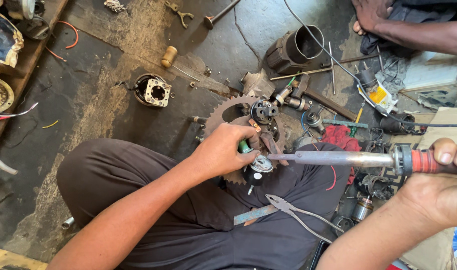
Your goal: The person sits on the floor and uses a soldering iron to attach a small copper component to a cylindrical motor part. They then use pliers to adjust the component and inspect the assembly.
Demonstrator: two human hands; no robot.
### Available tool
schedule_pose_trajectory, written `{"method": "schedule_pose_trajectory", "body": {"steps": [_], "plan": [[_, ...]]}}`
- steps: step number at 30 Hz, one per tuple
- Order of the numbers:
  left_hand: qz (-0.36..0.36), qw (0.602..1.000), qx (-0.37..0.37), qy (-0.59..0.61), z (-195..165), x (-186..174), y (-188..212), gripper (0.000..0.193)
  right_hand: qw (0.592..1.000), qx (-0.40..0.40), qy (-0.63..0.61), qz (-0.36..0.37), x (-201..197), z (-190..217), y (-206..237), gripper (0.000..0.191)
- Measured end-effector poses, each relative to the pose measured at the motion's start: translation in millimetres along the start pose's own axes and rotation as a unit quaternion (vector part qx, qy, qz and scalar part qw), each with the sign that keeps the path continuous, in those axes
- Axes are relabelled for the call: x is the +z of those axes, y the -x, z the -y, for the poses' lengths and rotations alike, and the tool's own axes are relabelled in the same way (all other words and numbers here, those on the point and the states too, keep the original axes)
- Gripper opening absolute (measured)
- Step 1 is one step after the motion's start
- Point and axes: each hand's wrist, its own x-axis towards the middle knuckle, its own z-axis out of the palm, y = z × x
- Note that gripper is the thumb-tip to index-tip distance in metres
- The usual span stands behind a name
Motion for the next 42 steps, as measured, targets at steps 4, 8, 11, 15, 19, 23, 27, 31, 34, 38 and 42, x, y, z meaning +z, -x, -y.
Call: {"method": "schedule_pose_trajectory", "body": {"steps": [4, 8, 11, 15, 19, 23, 27, 31, 34, 38, 42], "plan": [[-0.003, 1.000, 0.003, 0.002, -1, 0, 0, 0.017, 1.000, 0.001, -0.003, -0.001, -1, 0, -1, 0.025], [0.000, 1.000, 0.001, 0.004, 0, 0, 0, 0.018, 1.000, 0.001, -0.002, -0.001, -2, 0, -1, 0.025], [-0.003, 1.000, 0.009, 0.002, 0, 0, 0, 0.018, 1.000, 0.003, -0.004, -0.001, -3, 1, -1, 0.025], [-0.002, 1.000, 0.005, 0.002, 0, 0, 0, 0.019, 1.000, 0.003, -0.005, -0.002, -4, 1, -1, 0.025], [-0.005, 1.000, 0.003, 0.002, -1, 0, 0, 0.019, 1.000, 0.003, -0.006, -0.004, -6, 2, -1, 0.025], [-0.004, 1.000, -0.002, -0.003, -1, 0, 0, 0.019, 1.000, 0.003, -0.007, -0.003, -7, 2, -2, 0.025], [-0.003, 1.000, -0.007, -0.002, -1, 1, 0, 0.018, 1.000, 0.004, -0.008, -0.003, -8, 1, -5, 0.025], [-0.006, 1.000, 0.004, -0.005, 0, 1, -1, 0.018, 1.000, 0.005, -0.009, -0.001, -8, 0, -8, 0.025], [-0.002, 1.000, 0.002, 0.003, 0, 1, -1, 0.019, 1.000, 0.007, -0.009, 0.001, -9, 0, -10, 0.025], [-0.001, 1.000, -0.003, 0.000, 1, 0, -1, 0.019, 1.000, 0.010, -0.009, 0.002, -9, 0, -11, 0.025], [-0.003, 1.000, 0.006, 0.000, 1, 2, -1, 0.020, 1.000, 0.012, -0.011, 0.003, -10, 1, -11, 0.026]]}}
